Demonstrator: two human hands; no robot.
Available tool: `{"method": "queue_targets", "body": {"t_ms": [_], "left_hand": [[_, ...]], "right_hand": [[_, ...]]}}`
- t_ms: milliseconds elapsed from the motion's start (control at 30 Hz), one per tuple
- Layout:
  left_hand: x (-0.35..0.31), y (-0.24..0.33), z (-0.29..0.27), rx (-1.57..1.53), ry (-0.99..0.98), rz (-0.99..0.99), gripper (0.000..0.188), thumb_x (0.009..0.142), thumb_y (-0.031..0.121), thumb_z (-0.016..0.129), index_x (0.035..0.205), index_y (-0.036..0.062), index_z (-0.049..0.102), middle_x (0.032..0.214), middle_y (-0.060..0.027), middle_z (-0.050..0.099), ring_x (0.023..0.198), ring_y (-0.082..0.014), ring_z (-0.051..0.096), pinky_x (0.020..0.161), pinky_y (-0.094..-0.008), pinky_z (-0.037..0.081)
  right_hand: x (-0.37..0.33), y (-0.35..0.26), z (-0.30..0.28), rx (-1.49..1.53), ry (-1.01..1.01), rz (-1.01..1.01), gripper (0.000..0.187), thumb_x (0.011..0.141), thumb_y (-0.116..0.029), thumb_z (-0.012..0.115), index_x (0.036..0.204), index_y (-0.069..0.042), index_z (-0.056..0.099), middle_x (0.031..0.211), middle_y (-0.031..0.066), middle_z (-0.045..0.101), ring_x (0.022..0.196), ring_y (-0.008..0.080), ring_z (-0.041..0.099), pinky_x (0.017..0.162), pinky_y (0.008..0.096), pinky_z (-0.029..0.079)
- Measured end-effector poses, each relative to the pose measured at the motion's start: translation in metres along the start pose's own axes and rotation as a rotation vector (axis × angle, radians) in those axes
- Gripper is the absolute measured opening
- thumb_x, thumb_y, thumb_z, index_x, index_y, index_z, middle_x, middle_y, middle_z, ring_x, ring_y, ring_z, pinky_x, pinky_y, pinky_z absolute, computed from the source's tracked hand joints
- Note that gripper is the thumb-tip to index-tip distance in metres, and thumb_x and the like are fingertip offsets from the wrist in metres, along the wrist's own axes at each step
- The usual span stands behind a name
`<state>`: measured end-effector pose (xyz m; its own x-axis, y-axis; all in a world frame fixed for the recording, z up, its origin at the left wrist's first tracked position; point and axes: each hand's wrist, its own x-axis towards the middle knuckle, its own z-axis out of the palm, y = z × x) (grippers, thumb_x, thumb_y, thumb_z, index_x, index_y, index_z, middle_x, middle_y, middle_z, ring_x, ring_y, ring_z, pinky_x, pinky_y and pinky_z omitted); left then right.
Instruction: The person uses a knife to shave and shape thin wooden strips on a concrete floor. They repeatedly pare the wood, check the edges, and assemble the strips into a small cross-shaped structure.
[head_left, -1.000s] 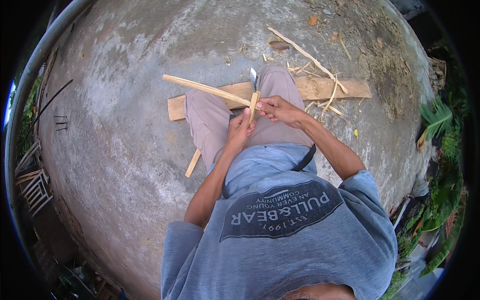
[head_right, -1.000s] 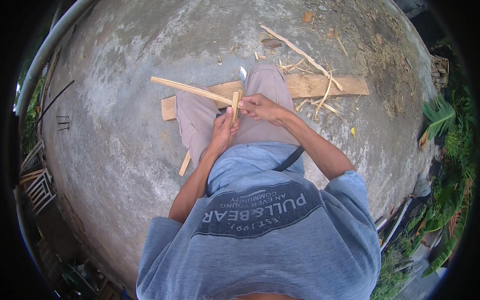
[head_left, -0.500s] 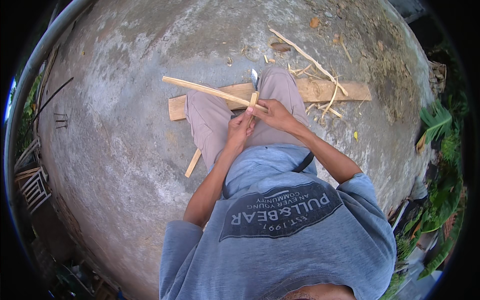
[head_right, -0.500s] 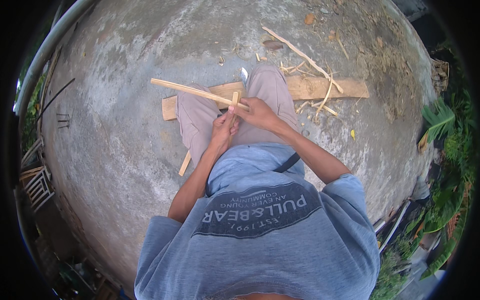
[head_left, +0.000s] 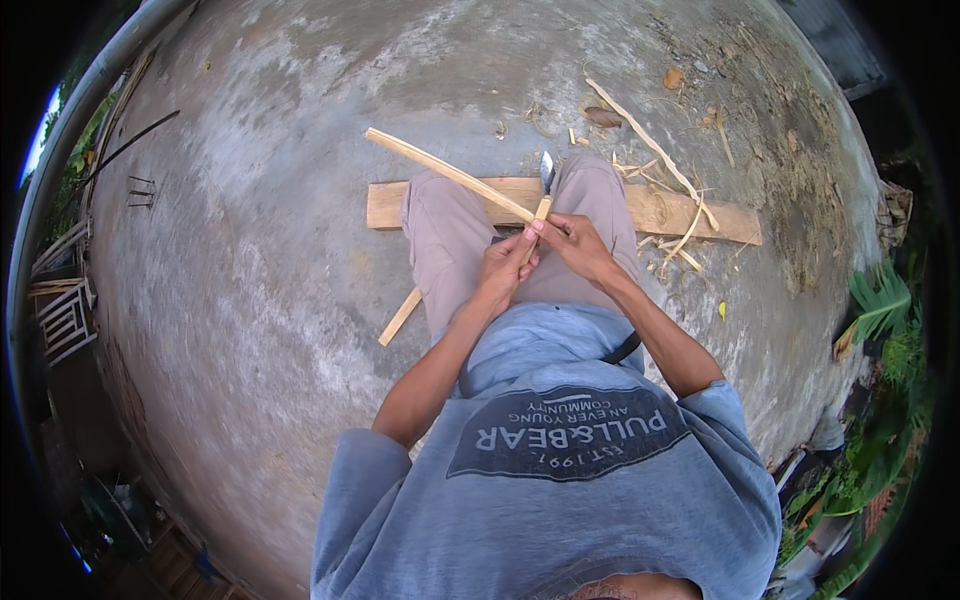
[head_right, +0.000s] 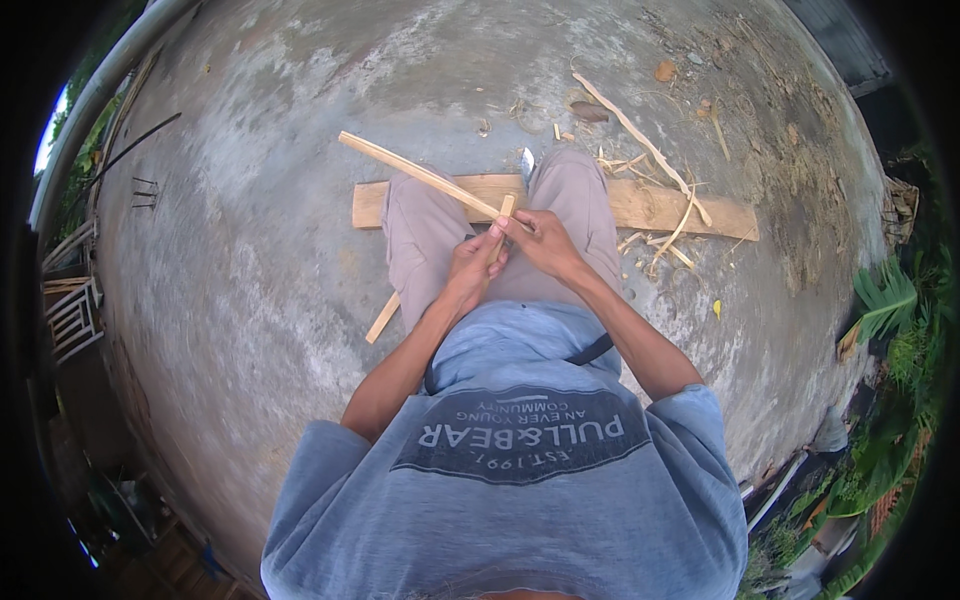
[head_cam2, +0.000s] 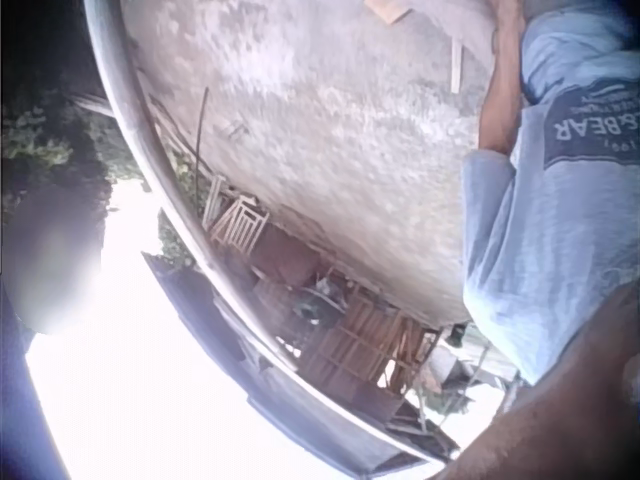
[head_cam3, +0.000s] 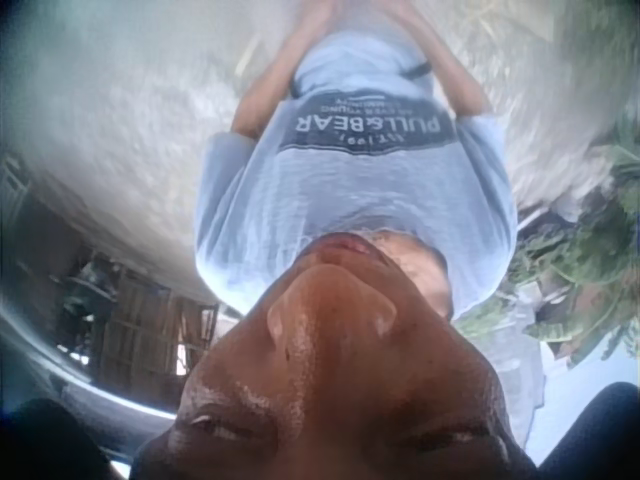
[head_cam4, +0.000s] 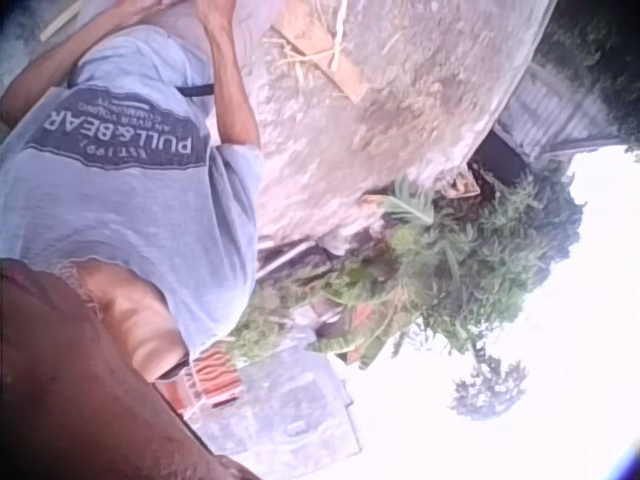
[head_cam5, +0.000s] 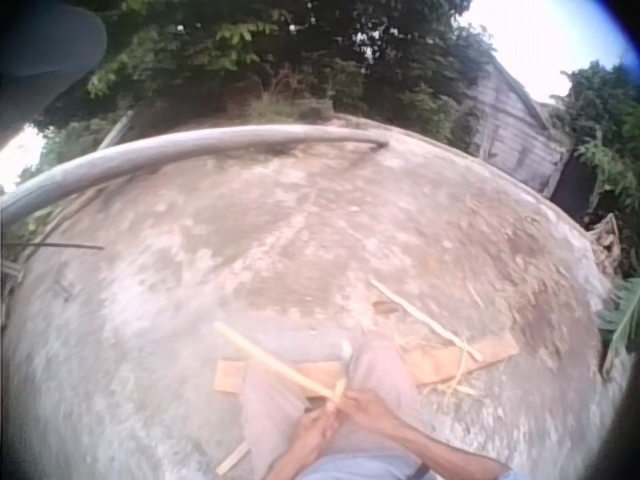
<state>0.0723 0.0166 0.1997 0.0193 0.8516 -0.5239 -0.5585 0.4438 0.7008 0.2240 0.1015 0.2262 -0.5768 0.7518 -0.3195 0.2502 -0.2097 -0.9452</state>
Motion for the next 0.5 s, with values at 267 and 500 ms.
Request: {"method": "queue_targets", "body": {"t_ms": [267, 500], "left_hand": [[-0.001, 0.018, -0.005, -0.096, -0.019, 0.156, 0.054, 0.105, 0.052, 0.053, 0.12, 0.0013, 0.061, 0.093, -0.0071, 0.065, 0.077, -0.0136, 0.059, 0.072, -0.028, 0.049], [0.033, 0.092, 0.01, -0.588, 0.224, 0.227, 0.048, 0.103, 0.057, 0.054, 0.101, 0.0086, 0.059, 0.075, -0.001, 0.052, 0.067, -0.0134, 0.05, 0.067, -0.029, 0.046]], "right_hand": [[0.005, 0.008, 0.005, -0.006, 0.038, -0.088, 0.039, 0.102, -0.034, 0.064, 0.109, 0.003, 0.074, 0.092, 0.0108, 0.076, 0.086, 0.0138, 0.067, 0.08, 0.0345, 0.052], [0.005, 0.011, 0.008, -0.362, 0.13, -0.137, 0.049, 0.099, -0.045, 0.063, 0.107, 0.003, 0.071, 0.087, 0.0248, 0.07, 0.081, 0.0335, 0.069, 0.076, 0.0415, 0.052]]}}
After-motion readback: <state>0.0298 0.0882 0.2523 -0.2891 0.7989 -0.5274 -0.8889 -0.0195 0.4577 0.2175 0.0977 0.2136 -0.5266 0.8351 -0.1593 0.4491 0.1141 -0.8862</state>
